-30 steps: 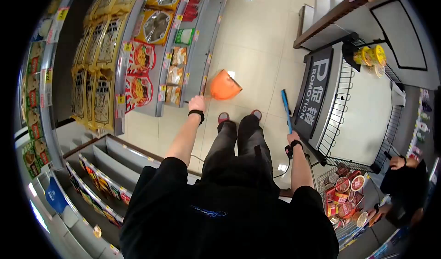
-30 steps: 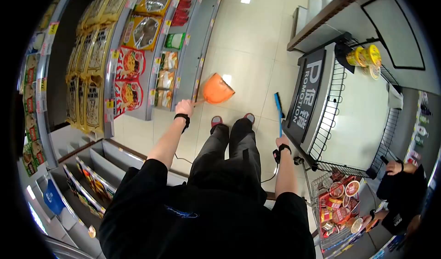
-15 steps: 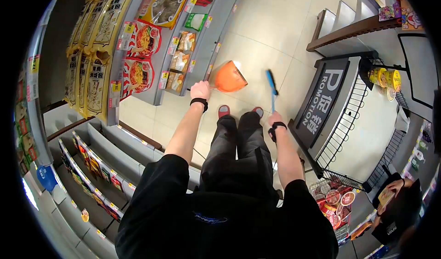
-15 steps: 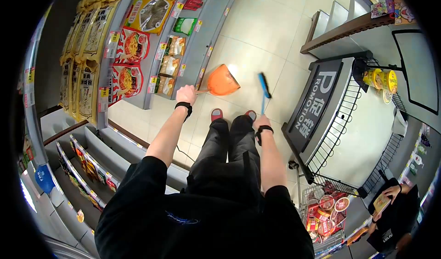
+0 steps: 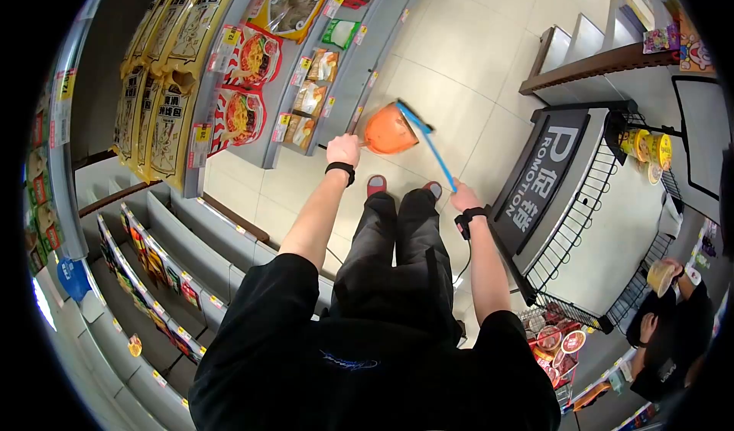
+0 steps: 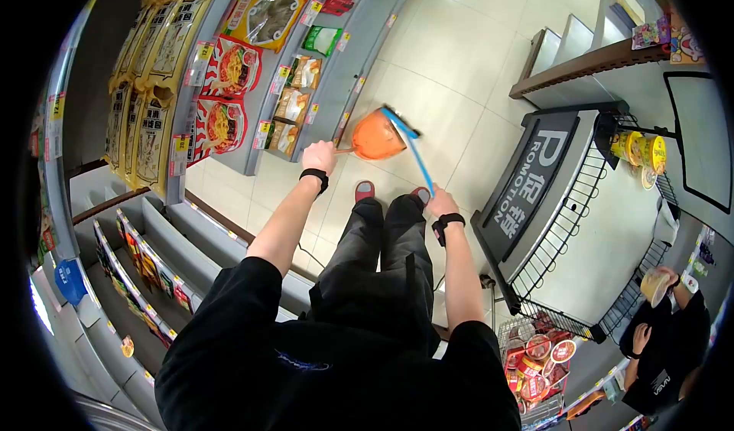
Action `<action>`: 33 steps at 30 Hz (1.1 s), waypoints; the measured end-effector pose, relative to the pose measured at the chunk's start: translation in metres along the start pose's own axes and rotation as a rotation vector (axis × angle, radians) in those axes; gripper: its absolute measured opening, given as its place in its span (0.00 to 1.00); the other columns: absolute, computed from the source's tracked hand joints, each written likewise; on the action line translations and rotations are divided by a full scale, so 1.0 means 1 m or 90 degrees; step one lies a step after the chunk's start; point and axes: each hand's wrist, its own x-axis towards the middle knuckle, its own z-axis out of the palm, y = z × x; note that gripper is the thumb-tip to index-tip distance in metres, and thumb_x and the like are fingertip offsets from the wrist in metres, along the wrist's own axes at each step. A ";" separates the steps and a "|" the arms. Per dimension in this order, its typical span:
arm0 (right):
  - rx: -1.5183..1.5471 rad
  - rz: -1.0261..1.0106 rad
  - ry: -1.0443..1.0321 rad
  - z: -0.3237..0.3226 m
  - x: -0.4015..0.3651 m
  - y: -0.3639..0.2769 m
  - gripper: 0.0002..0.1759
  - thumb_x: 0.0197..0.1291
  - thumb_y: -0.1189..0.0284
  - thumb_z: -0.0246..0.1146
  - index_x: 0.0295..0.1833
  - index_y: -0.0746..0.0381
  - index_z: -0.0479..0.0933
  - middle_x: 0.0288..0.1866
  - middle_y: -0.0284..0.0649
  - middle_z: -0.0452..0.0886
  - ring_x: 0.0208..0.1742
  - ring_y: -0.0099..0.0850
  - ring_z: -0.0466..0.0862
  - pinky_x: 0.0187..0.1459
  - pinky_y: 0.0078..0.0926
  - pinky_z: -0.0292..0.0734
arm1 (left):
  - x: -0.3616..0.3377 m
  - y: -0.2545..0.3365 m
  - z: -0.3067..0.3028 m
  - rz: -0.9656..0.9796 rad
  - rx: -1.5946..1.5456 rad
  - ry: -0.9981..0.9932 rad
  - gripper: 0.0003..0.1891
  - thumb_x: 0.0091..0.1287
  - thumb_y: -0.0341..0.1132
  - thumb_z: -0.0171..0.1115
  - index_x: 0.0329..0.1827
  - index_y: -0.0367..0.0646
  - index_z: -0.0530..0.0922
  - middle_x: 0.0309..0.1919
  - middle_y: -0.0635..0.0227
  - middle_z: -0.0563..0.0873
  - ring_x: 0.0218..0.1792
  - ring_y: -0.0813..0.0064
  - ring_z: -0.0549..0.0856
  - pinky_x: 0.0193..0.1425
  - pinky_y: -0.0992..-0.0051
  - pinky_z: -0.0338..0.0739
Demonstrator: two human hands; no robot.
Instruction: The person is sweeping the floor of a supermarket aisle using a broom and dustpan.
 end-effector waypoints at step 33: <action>0.148 0.193 0.029 0.040 -0.158 0.161 0.18 0.48 0.71 0.54 0.46 0.60 0.78 0.41 0.56 0.80 0.45 0.51 0.81 0.46 0.43 0.75 | -0.084 -0.013 0.030 -0.054 -0.011 0.002 0.15 0.69 0.45 0.50 0.37 0.46 0.82 0.36 0.57 0.86 0.40 0.56 0.86 0.42 0.61 0.81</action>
